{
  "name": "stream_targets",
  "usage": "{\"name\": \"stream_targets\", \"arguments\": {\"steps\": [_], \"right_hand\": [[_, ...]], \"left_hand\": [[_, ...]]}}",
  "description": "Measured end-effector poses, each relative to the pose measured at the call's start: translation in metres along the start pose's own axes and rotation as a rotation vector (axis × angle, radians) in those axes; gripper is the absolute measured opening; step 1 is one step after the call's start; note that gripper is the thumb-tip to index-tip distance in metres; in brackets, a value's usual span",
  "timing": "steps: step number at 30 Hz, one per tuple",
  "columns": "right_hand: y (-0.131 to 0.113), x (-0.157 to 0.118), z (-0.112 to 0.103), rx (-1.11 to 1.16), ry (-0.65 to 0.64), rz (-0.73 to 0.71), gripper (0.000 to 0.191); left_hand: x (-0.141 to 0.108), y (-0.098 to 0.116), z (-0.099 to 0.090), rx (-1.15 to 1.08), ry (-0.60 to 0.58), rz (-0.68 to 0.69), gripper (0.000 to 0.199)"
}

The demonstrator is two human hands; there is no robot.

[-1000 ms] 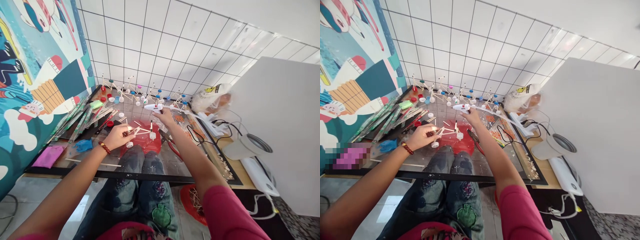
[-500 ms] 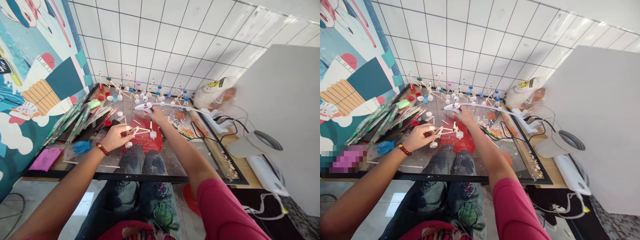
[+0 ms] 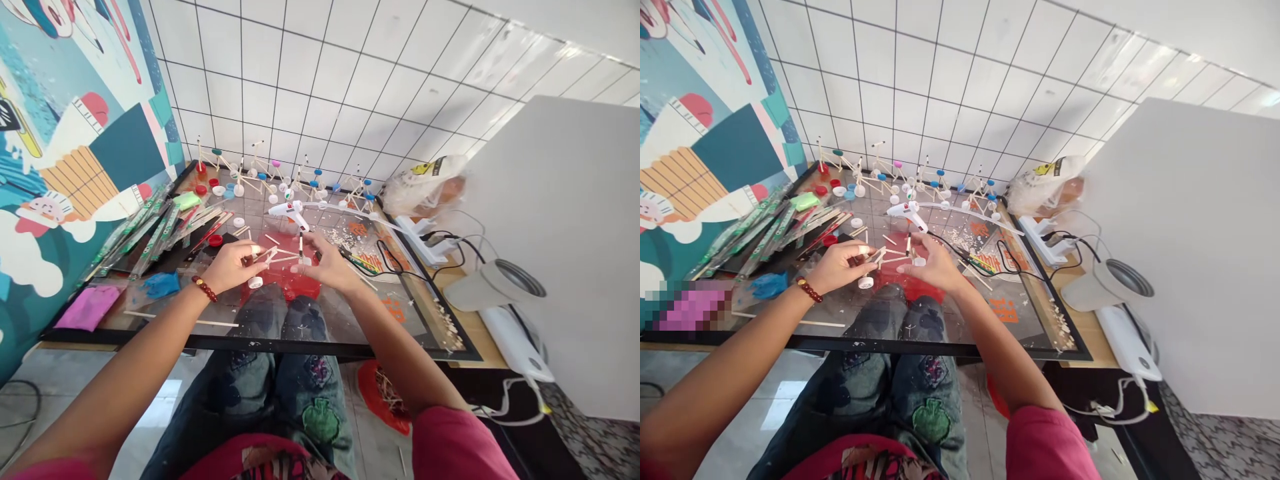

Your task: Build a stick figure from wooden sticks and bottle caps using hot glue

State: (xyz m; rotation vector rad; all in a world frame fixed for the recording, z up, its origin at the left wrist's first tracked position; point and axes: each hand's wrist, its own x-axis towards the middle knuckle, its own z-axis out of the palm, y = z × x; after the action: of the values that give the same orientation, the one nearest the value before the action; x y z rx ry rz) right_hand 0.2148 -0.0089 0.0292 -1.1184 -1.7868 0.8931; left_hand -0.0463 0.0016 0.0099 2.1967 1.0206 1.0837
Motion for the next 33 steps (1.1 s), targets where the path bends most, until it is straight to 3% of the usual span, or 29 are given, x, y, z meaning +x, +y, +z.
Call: {"name": "stream_targets", "arguments": {"steps": [6, 14, 33], "right_hand": [[0.007, 0.006, 0.023, -0.023, 0.076, 0.005, 0.024], [0.017, 0.008, 0.034, 0.019, 0.15, 0.034, 0.025], [0.01, 0.005, 0.029, -0.064, 0.099, 0.043, 0.019]], "left_hand": [[-0.001, -0.001, 0.0, -0.004, 0.003, -0.012, 0.025], [-0.001, 0.0, 0.003, -0.014, -0.002, -0.008, 0.032], [-0.002, 0.005, 0.006, 0.08, 0.05, 0.11, 0.026]]}}
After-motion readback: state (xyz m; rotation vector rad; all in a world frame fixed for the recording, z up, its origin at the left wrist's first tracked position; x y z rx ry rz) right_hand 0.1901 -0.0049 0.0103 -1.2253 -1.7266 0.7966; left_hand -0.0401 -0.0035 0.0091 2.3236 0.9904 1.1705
